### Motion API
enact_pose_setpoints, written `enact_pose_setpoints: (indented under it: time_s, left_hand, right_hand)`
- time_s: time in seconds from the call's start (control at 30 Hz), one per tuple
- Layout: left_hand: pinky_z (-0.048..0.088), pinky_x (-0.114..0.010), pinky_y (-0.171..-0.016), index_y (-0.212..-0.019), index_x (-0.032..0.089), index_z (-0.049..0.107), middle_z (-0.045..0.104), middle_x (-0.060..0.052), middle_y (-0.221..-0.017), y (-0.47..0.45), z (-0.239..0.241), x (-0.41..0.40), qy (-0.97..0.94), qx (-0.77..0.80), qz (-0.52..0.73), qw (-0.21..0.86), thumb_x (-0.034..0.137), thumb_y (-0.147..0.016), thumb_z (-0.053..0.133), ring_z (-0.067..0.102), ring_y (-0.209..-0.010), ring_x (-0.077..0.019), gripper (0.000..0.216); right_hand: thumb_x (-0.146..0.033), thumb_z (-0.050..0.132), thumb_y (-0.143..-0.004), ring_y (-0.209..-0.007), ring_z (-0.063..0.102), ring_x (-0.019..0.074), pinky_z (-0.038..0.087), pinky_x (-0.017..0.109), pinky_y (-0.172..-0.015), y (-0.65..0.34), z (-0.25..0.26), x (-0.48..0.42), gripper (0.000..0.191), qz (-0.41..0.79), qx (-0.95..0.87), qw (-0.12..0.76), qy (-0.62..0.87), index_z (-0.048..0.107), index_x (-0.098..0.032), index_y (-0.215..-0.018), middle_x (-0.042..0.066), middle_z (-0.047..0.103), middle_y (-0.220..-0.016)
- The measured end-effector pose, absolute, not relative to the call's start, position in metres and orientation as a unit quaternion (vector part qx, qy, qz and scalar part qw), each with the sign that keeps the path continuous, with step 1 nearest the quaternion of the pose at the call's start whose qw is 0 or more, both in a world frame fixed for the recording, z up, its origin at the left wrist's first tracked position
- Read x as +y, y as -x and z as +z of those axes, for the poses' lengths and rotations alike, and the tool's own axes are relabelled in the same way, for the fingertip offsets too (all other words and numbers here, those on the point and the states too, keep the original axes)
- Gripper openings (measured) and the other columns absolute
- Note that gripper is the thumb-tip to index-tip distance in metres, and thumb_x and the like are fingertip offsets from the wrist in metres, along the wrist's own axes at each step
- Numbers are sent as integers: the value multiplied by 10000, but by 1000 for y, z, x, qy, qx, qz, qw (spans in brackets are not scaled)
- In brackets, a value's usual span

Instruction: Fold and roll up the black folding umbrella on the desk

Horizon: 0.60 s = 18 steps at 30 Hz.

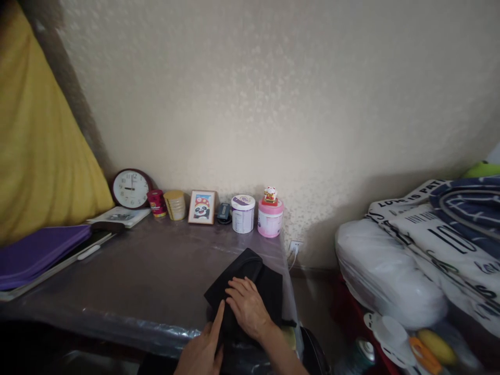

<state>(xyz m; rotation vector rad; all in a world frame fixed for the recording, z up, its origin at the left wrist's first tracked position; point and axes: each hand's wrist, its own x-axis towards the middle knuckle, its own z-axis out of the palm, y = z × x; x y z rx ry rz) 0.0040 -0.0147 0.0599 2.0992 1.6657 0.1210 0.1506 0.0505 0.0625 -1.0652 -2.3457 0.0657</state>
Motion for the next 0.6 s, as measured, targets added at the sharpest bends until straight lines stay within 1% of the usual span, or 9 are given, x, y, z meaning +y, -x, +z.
enact_pose_setpoints:
  time_s: [0.13,0.23,0.33,0.4,0.53,0.6]
  left_hand:
    - [437,-262,-771,-1375,107,-61,487,-166,-1203,-5,56,-13,-757,605,36,243,90,-734,360,587,-909,-190,767]
    - [428,-258,-777,-1367,122,-99,469,-156,-1234,-4,49,-12,-752,609,39,249,96,-734,350,579,-935,-188,777]
    - [429,-264,-752,-1367,145,-106,438,-158,-1271,-3,44,-11,-743,614,37,263,127,-756,346,582,-935,-199,759]
    - [432,-276,-742,-1369,144,-96,430,-165,-1277,-4,42,-10,-736,621,36,266,149,-778,334,584,-929,-208,731]
    - [431,-283,-743,-1371,115,-83,430,-175,-1274,-5,41,-10,-734,629,24,256,153,-778,354,583,-932,-213,738]
    - [430,-279,-736,-1372,90,-70,419,-186,-1284,-5,42,-10,-739,625,30,251,147,-778,351,584,-929,-213,730]
  right_hand:
    - [-252,396,-879,-1180,417,172,291,436,-1008,-158,62,81,277,8,-878,262,400,561,-218,-1099,62,566,-1172]
    - [-261,389,-881,-1179,418,160,281,419,-1011,-164,60,106,279,-14,-877,253,408,569,-214,-1089,57,575,-1162]
    - [-264,384,-883,-1154,441,159,277,415,-1007,-170,55,130,274,-34,-869,248,426,585,-214,-1063,47,595,-1131]
    - [-257,369,-887,-1121,469,161,315,395,-981,-175,53,146,279,-39,-860,245,445,594,-211,-1045,42,603,-1117]
    - [-232,347,-893,-1012,548,142,405,308,-887,-182,55,167,287,-42,-834,226,502,603,-205,-1019,36,626,-1076]
    - [-225,342,-893,-989,564,162,404,330,-883,-181,59,169,292,-56,-808,223,542,617,-179,-980,74,635,-1047]
